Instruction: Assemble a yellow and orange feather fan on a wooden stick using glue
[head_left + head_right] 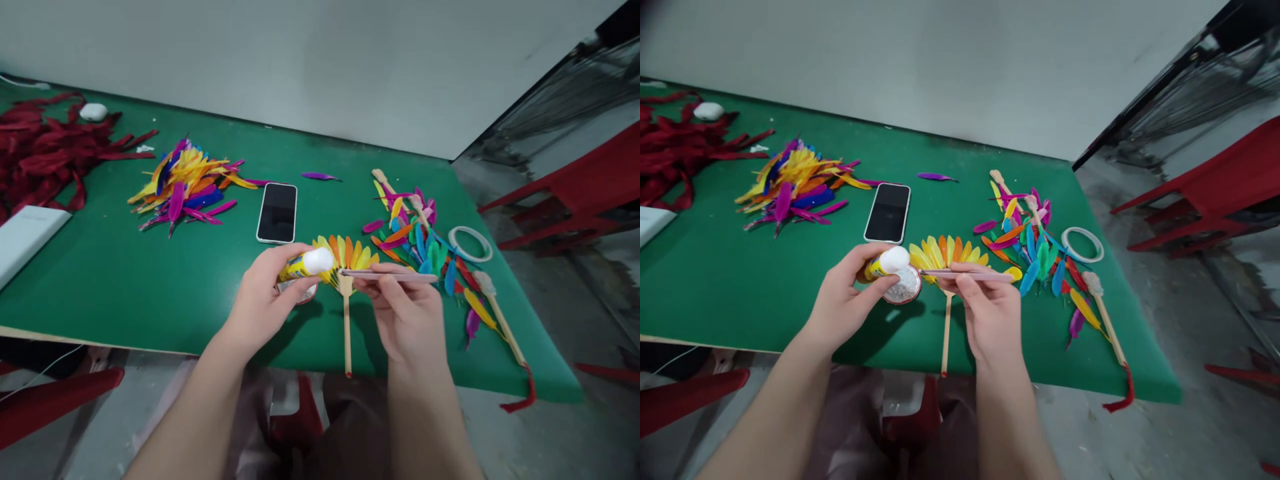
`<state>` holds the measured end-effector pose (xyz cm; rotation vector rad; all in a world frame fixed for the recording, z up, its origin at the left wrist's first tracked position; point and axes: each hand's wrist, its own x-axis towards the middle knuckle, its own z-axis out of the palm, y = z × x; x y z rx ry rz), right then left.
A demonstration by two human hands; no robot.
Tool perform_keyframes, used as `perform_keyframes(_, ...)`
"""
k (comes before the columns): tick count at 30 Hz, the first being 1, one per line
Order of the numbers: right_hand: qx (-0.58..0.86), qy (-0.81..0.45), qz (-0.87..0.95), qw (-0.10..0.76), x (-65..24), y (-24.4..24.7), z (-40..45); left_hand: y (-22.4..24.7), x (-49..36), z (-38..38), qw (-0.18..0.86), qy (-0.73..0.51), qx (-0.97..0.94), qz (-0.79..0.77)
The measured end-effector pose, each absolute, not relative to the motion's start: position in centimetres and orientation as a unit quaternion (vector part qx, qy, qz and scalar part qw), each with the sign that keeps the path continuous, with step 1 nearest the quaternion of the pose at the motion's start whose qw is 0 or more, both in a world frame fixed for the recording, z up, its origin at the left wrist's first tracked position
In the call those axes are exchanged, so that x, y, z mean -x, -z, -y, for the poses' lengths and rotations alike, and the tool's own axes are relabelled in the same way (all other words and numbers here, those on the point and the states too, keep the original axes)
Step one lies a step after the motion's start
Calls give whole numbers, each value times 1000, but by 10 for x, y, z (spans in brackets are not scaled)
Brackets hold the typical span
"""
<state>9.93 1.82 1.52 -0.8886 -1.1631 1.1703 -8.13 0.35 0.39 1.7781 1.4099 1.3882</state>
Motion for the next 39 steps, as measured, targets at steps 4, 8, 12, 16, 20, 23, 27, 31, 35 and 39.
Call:
perform_keyframes(4,440,-258,627,588,-105,-38,2,-2,82,-3,152,-489,-702,-495)
perform_keyframes(8,452,-122,709,527,-106,-54,14,-2,80,-3,100,-469,-735,-479)
perform_keyframes(12,416,-85,752,505,-109,-54,16,-2,78,-4,83,-462,-752,-463)
perform_keyframes(16,386,-114,772,492,-112,-55,17,-1,77,-4,86,-459,-757,-457)
perform_keyframes(20,381,-137,773,488,-113,-55,17,0,77,-4,90,-458,-759,-454)
perform_keyframes(23,385,-145,770,488,-113,-55,17,0,78,-4,90,-458,-763,-448)
perform_keyframes(27,386,-154,774,478,-114,-55,17,0,80,-5,79,-458,-765,-446)
perform_keyframes(31,373,-156,784,470,-115,-55,17,0,81,-6,69,-451,-769,-447)
perform_keyframes(35,373,-159,790,460,-116,-56,18,0,81,-5,69,-453,-775,-436)
perform_keyframes(39,373,-157,789,463,-115,-57,18,1,81,-5,75,-455,-773,-437)
